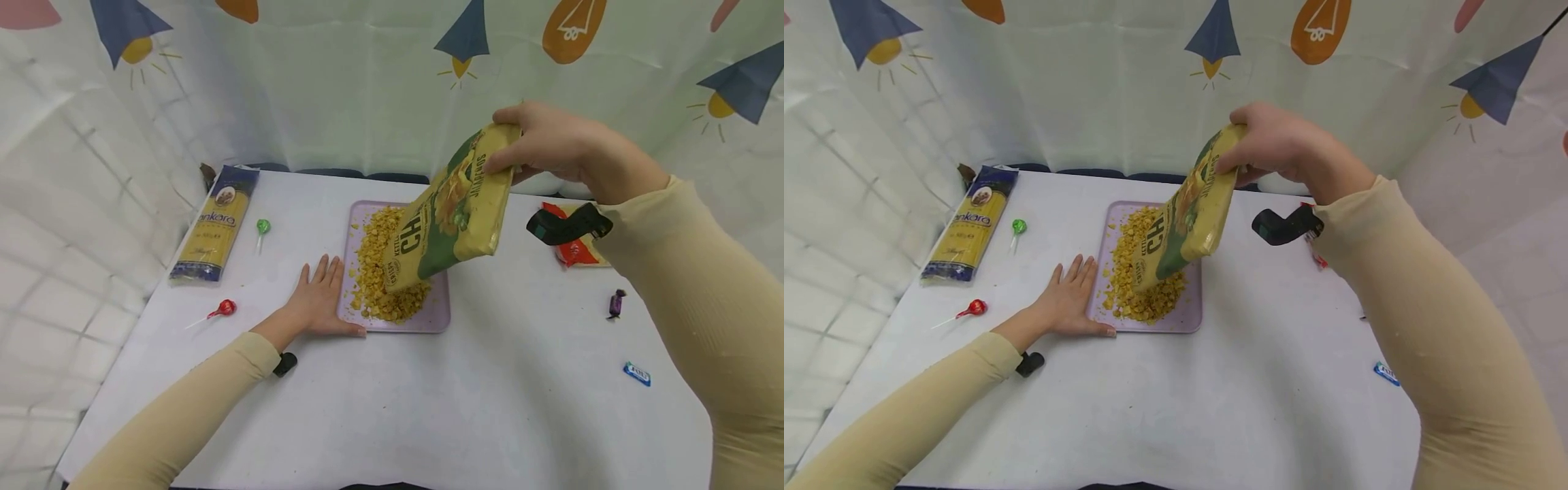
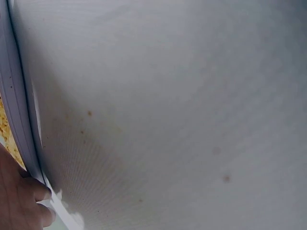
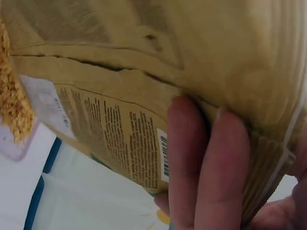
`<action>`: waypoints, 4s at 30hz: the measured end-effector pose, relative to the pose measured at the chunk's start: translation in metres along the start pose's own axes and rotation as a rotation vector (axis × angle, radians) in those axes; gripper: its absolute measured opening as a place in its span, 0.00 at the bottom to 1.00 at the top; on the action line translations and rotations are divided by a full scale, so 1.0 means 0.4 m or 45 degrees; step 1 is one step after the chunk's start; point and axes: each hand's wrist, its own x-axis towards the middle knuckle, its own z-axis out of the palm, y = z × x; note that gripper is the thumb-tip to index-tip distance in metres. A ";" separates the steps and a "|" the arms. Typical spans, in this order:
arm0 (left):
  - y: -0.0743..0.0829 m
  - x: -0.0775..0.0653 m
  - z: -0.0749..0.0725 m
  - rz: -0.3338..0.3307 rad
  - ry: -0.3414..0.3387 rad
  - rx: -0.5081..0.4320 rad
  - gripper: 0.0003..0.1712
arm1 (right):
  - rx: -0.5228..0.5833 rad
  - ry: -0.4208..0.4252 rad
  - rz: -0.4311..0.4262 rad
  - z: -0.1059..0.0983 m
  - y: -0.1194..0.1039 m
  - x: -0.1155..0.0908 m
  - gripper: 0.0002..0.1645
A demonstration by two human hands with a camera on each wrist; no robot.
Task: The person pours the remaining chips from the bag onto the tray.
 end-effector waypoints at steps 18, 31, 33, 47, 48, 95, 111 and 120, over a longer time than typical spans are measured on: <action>0.002 0.000 0.002 0.000 -0.004 -0.003 0.86 | -0.054 0.046 -0.062 0.014 0.038 -0.010 0.54; -0.002 -0.001 0.002 -0.006 -0.011 -0.023 0.85 | -0.093 0.106 -0.083 0.021 0.045 -0.010 0.52; -0.003 -0.001 0.002 -0.009 -0.008 -0.022 0.86 | -0.087 0.106 -0.098 0.022 0.046 -0.009 0.51; -0.007 -0.004 0.007 -0.011 0.006 -0.027 0.85 | -0.052 0.078 -0.162 0.041 0.039 -0.015 0.50; -0.006 -0.004 0.006 -0.011 0.005 -0.030 0.85 | -0.070 0.072 -0.161 0.042 0.039 -0.018 0.50; -0.002 0.019 0.001 0.005 -0.022 -0.009 0.86 | 1.062 0.508 -0.615 0.068 0.375 -0.178 0.52; -0.008 0.019 0.010 -0.001 -0.028 -0.061 0.85 | 1.069 1.102 -0.434 0.318 0.563 -0.087 0.58; -0.008 0.021 0.008 0.003 -0.021 -0.048 0.85 | 1.173 1.189 -0.305 0.430 0.589 -0.058 0.58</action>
